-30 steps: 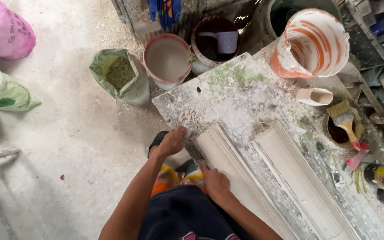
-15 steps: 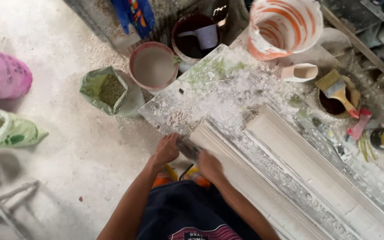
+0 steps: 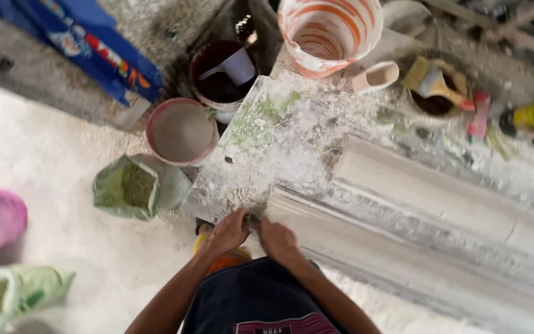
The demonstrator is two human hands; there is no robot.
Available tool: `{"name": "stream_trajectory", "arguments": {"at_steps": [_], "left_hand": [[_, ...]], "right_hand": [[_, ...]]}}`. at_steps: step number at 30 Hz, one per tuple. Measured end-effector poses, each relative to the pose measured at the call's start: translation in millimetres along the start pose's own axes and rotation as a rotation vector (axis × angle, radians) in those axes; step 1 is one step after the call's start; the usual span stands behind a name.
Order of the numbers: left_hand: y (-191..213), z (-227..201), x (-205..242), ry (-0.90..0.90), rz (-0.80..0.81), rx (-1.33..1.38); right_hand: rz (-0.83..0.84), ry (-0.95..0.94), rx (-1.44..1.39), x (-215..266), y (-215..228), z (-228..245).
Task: Scraping and smoothing the edges of decorative plaster moldings on a workbench.
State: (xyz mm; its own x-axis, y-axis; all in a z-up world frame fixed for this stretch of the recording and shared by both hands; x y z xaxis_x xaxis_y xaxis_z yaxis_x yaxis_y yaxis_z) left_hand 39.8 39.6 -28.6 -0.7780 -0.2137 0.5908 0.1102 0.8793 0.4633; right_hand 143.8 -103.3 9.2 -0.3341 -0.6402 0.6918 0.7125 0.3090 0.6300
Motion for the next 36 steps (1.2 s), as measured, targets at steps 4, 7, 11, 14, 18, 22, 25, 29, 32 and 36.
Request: {"name": "stream_trajectory", "arguments": {"at_steps": [4, 7, 11, 14, 18, 22, 25, 29, 32, 36], "left_hand": [[49, -14, -37, -0.347, -0.103, -0.209], [47, -25, -30, -0.543, 0.039, -0.367], [33, -31, -56, -0.614, 0.187, -0.653], [51, -46, -48, -0.56, 0.374, -0.738], [59, -70, -59, -0.625, 0.561, -1.053], [47, -85, -70, -1.069, 0.445, -1.419], [25, -80, -96, -1.123, 0.451, -1.266], [40, -92, -87, -1.074, 0.552, -1.247], [17, -79, -99, -1.361, 0.317, -1.659], [16, -79, -105, -1.263, 0.445, -1.62]], "right_hand": [[-0.189, -0.016, 0.01, -1, -8, -41], [-0.325, -0.217, -0.346, 37, -26, -36], [-0.439, -0.452, -0.829, 37, -33, 28], [-0.525, -0.616, -0.686, 28, -61, 68], [-0.546, -0.776, -0.687, 14, -90, 84], [-0.596, -0.833, -0.706, 7, -82, 97], [-0.612, -0.885, -0.756, -1, -79, 90], [-0.602, -0.813, -0.748, -8, -72, 79], [-0.344, -0.762, -0.845, -15, -37, 80], [-0.165, -0.829, -0.952, -21, -6, 66]]}}
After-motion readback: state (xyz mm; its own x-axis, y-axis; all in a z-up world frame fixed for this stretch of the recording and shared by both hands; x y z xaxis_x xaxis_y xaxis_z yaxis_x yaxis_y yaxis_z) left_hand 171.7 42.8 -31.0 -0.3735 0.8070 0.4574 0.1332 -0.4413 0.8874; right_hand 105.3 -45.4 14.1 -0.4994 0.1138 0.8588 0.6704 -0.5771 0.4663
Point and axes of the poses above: each hand's wrist, its own x-axis away from the middle knuckle, its own y-axis out of the back of the hand, z = x × y, the point moved 4 cm from there along -x, towards the middle knuckle, and after that the axes turned 5 degrees about z, right-handed, at the moved point
